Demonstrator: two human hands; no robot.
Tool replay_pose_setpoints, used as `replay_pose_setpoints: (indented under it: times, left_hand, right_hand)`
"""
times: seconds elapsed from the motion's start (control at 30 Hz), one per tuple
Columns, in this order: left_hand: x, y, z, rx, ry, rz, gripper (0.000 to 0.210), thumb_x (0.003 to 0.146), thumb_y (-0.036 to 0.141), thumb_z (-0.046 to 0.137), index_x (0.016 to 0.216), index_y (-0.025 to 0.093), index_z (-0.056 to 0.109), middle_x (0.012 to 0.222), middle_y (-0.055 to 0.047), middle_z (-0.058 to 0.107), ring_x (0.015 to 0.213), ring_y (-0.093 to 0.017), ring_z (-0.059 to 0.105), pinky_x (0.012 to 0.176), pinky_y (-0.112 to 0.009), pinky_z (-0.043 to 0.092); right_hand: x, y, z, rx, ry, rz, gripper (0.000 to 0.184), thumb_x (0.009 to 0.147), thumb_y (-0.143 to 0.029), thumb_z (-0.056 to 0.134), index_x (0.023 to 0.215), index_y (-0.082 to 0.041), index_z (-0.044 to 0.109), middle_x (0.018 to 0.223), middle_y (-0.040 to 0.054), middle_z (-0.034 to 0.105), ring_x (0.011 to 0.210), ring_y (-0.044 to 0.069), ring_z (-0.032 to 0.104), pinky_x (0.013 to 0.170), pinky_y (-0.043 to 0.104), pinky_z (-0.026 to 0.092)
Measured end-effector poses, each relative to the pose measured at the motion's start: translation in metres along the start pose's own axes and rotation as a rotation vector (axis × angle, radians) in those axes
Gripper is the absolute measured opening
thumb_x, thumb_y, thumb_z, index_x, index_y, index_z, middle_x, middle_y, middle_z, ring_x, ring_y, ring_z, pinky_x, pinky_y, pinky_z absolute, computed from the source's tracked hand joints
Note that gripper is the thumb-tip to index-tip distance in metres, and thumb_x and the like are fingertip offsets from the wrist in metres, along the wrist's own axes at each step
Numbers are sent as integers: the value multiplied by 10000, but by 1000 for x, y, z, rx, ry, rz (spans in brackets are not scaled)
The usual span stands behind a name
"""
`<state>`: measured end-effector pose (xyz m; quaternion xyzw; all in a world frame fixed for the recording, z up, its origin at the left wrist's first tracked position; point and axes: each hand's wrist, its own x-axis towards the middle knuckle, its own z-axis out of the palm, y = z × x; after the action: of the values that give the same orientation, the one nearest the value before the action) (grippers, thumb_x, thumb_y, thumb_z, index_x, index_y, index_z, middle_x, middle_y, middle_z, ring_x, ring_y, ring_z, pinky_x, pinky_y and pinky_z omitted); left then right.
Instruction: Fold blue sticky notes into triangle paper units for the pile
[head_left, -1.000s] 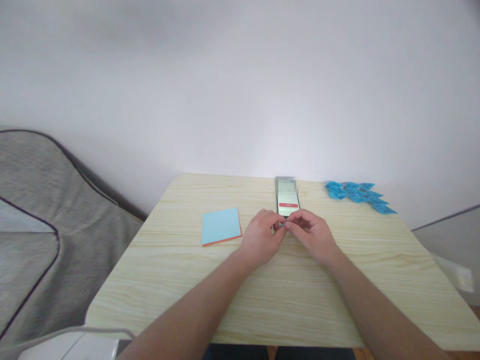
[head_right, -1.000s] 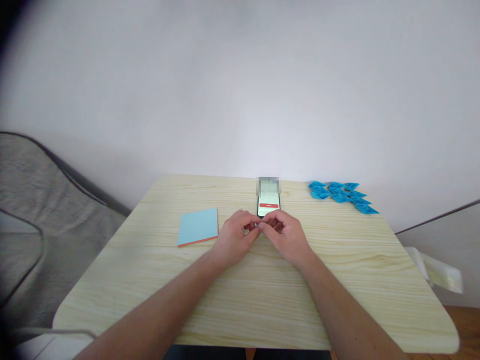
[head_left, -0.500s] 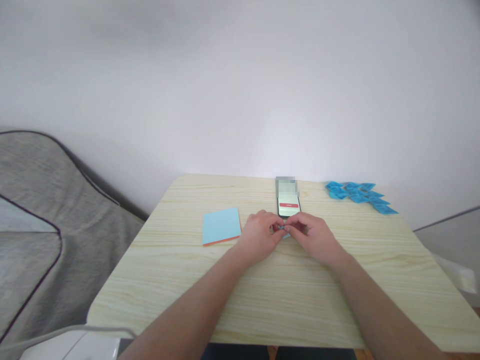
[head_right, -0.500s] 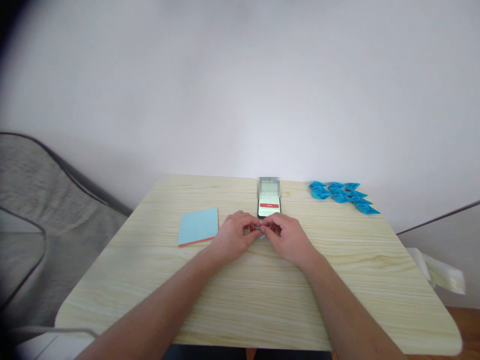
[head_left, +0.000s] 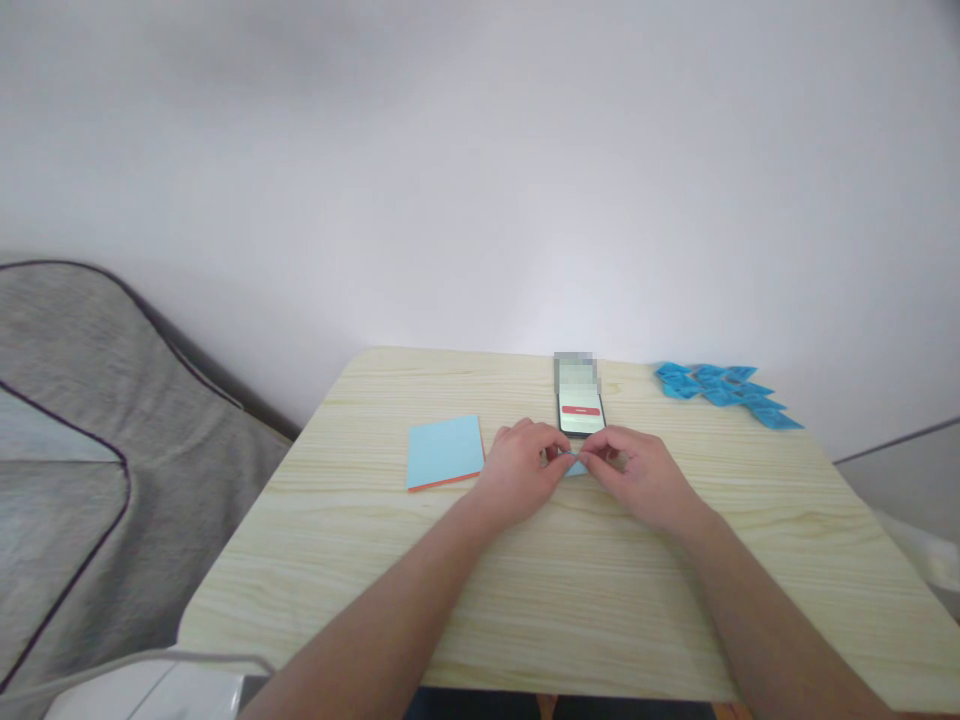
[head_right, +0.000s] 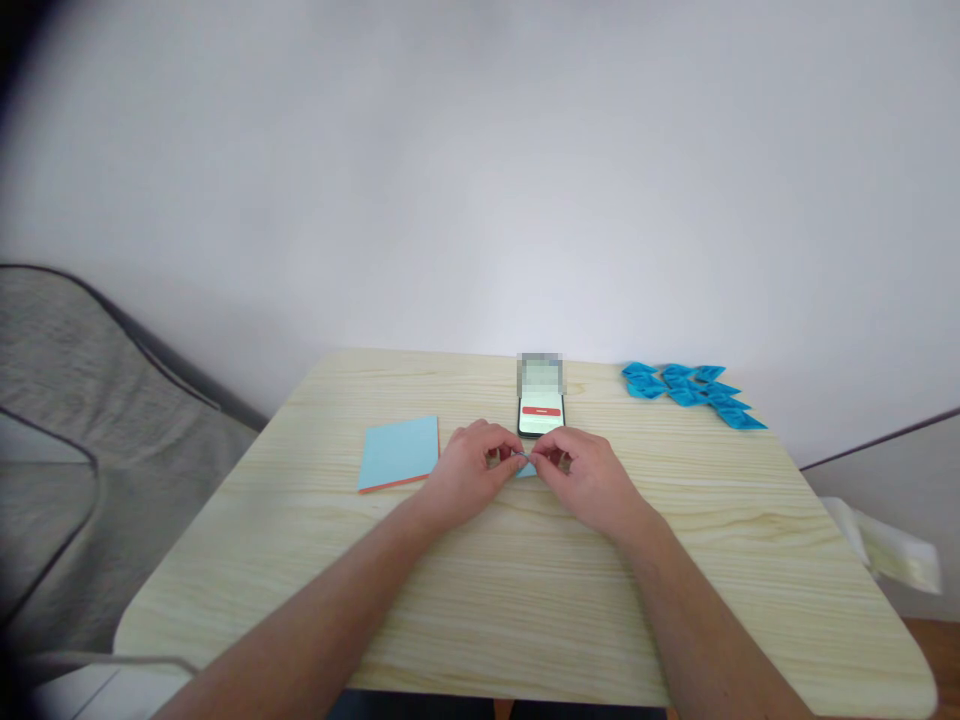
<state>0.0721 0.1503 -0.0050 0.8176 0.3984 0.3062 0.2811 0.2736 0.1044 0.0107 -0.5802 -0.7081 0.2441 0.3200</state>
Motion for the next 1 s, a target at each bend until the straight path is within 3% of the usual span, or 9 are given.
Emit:
replay_pose_setpoints:
  times: [0.13, 0.47, 0.63, 1.0]
  left_hand:
    - [0, 2, -1, 40, 15, -2, 55, 895, 282, 662, 891, 250, 708, 840, -5, 730, 905, -219, 609, 842, -387, 411]
    - [-3, 9, -3, 112, 23, 56, 97, 800, 181, 678, 870, 246, 692, 847, -15, 688, 911, -225, 584, 815, -379, 414]
    - [-2, 8, -5, 100, 6, 91, 213, 777, 171, 698, 954, 283, 737, 899, -26, 676, 945, -236, 578, 857, -387, 449]
    - [1, 2, -7, 84, -26, 126, 109, 855, 228, 707, 924, 290, 764, 935, -30, 726, 954, -233, 604, 873, -390, 480]
  right_hand:
    - [-1, -2, -3, -71, 7, -78, 43, 867, -258, 655, 883, -249, 694, 840, 7, 696, 766, 182, 629, 720, 324, 482]
    - [-1, -5, -1, -116, -13, -192, 126, 761, -118, 625, 785, -240, 648, 814, 7, 630, 747, 172, 586, 691, 302, 460]
    - [-1, -5, -3, -135, -30, -191, 133, 757, -108, 614, 782, -238, 624, 834, 2, 638, 763, 171, 593, 719, 304, 459]
    - [-2, -5, -2, -187, 0, -141, 61, 786, -185, 647, 792, -238, 618, 797, 0, 638, 730, 173, 583, 692, 304, 450]
